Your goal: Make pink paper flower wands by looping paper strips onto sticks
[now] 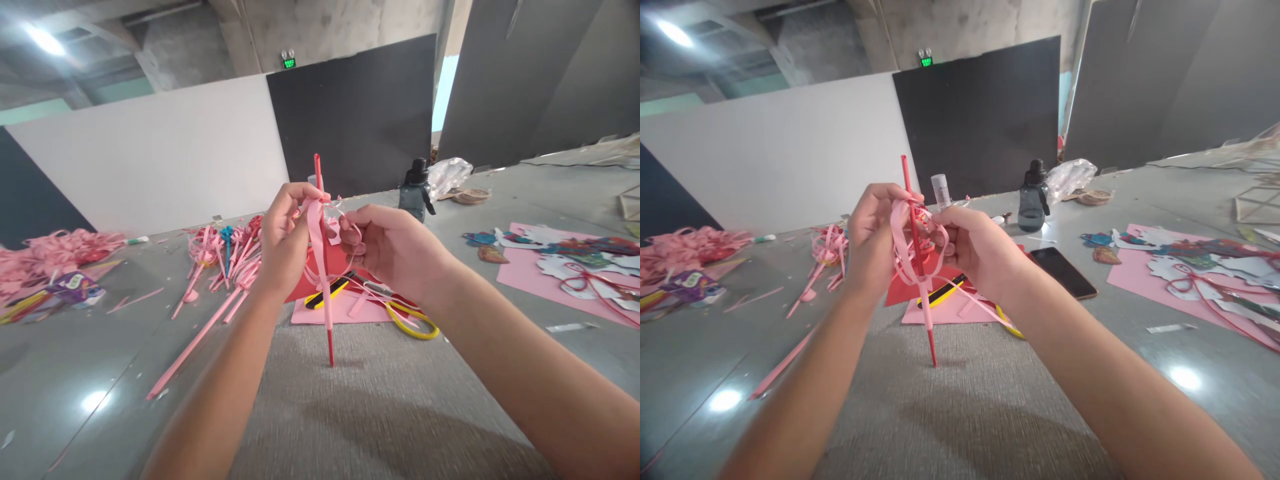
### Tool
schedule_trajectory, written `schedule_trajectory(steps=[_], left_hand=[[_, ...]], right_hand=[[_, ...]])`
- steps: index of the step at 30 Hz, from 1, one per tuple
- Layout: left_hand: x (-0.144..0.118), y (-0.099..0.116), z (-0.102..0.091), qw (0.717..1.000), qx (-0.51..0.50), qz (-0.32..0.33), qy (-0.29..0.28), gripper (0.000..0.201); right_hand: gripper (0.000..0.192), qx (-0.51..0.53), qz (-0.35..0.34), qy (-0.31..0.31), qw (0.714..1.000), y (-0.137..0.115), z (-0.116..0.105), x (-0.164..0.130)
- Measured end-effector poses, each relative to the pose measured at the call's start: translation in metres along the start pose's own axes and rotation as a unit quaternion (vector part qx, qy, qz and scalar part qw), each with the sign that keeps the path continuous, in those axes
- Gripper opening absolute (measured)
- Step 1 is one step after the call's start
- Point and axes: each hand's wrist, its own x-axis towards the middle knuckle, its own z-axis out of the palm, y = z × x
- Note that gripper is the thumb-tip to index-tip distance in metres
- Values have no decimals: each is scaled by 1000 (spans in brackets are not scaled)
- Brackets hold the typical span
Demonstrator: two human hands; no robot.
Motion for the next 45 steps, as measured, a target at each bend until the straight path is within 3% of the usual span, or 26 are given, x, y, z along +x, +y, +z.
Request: schedule_trajectory(steps=[15,25,45], left_hand=[[-3,1,3,1000,10,3,-21,7],[-5,5,7,999,18,29,14,7],[-5,5,10,1000,6,16,9,17]], right_hand=[[25,11,-20,6,1000,-1,1,-1],[19,26,-20,-6,999,2,0,-1],[23,59,-12,-28,998,2,0,-2]])
